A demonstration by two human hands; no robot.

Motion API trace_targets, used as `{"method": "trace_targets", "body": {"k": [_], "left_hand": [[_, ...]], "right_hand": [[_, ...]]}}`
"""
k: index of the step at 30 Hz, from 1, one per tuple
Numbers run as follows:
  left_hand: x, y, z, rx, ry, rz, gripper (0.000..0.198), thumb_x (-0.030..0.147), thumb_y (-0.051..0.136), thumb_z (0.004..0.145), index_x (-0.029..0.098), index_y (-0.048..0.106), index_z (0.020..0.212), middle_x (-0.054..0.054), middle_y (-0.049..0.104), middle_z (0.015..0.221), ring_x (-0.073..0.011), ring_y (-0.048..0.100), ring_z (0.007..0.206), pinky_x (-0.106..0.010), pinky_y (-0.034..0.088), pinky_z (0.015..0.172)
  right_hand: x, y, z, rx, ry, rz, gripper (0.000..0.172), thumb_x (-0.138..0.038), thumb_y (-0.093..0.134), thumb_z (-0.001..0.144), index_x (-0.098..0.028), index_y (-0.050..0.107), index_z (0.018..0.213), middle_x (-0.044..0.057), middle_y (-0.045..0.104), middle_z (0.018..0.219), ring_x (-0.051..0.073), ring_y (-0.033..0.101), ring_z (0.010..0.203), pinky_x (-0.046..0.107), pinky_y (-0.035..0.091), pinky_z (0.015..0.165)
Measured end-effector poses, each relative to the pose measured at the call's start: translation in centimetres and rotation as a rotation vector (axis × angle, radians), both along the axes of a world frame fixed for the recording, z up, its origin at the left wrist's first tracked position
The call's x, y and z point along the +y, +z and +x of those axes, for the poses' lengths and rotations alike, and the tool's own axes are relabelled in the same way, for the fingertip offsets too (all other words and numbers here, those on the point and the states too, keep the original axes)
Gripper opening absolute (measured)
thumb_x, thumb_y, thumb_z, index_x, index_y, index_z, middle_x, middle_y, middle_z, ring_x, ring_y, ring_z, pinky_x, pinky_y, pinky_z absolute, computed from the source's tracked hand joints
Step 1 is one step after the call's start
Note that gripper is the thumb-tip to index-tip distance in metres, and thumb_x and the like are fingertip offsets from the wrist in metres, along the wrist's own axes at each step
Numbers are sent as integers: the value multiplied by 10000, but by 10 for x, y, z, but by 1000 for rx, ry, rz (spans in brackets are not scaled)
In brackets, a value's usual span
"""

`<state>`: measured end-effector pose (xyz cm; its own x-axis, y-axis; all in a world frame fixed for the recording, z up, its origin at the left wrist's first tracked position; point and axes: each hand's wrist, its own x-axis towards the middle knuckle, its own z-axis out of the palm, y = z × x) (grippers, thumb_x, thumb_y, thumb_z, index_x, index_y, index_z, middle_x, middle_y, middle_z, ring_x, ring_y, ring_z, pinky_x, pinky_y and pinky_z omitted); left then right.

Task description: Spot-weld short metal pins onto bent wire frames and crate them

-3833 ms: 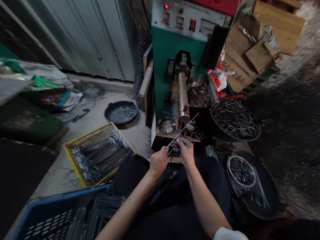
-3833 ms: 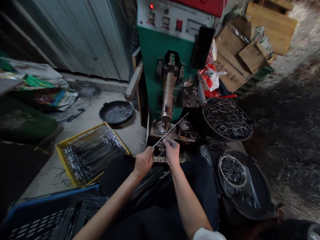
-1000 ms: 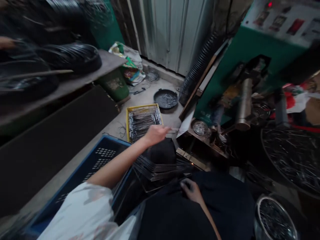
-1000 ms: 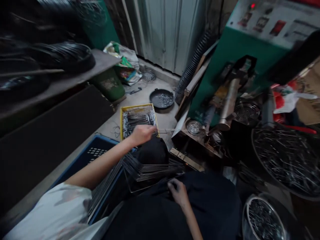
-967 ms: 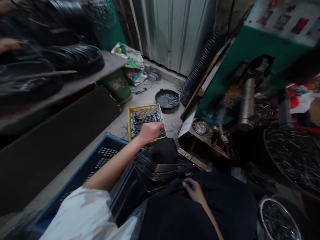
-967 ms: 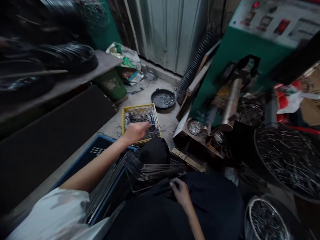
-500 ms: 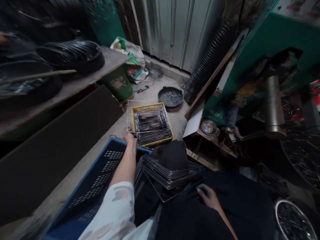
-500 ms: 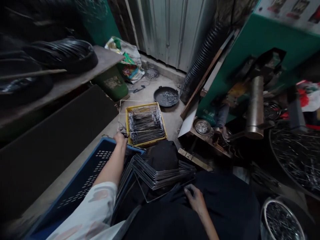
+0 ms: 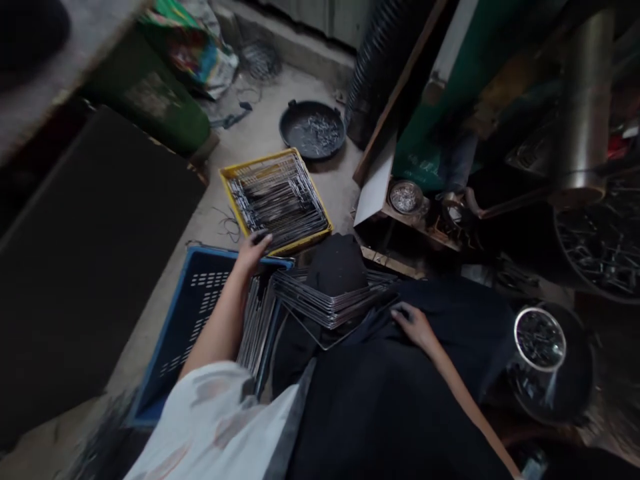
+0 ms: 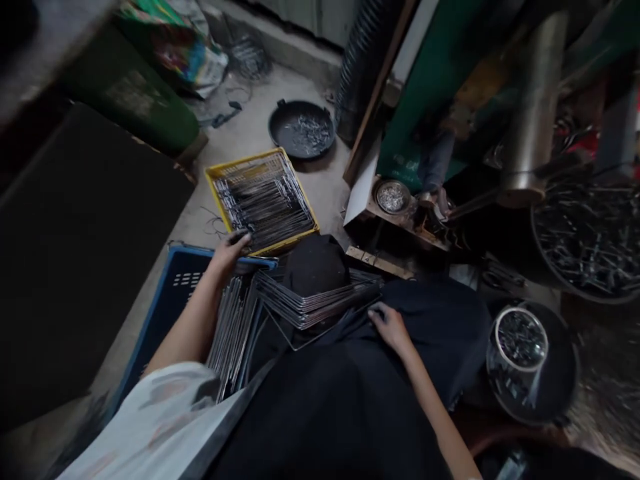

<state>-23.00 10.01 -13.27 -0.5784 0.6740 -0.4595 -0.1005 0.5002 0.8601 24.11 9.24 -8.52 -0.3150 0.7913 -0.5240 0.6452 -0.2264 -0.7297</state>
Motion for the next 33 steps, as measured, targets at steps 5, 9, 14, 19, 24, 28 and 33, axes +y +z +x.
{"method": "trace_targets", "body": {"k": [5,9,14,19,24,28,33], "left_hand": [[-40,80,81,81,-911,225,274,424,701,857,191,744,996,-69,699,1004,-238,623,984,-336,471,924],[-47,98,124,467,-1126,275,361,487,513,950,191,695,856,-93,613,932,-239,557,909,-361,468,845],[-27,105,124,450,-1075,257,384,538,520,920,216,654,761,-66,626,841,-227,573,832,-333,471,777],[34,121,119,552,-1040,203,456,656,509,854,225,651,809,-30,680,814,-231,616,781,-334,484,734],[133,105,166,652,-1297,38,455,658,547,754,228,673,835,-72,744,899,-317,673,906,-403,503,834],[169,105,243,1015,-1562,42,298,419,471,877,231,624,704,-115,707,744,-328,688,756,-387,490,680],[134,146,308,1241,-1658,147,273,321,430,926,231,679,861,-138,710,769,-355,687,688,-362,422,541]], "right_hand": [[5,-5,-3,48,4,2,252,-424,615,824,-202,732,847,34,731,801,221,651,755,297,449,723],[6,2,-5,85,31,89,160,-346,650,815,-222,746,846,22,750,824,213,653,765,286,445,737],[2,7,9,98,-3,179,119,-298,651,832,-229,745,858,1,738,792,193,647,731,261,442,698],[0,5,16,62,11,244,102,-198,660,846,-233,741,897,4,745,834,180,668,772,246,461,710],[10,14,21,-20,107,222,119,-186,687,862,-209,732,969,44,758,947,209,704,887,264,478,777],[13,34,38,7,82,282,174,-197,675,878,-211,726,1044,56,760,1022,225,710,960,274,487,813],[32,70,96,24,-98,471,140,-238,673,880,-252,744,1000,9,763,912,189,708,840,247,479,738]]}}
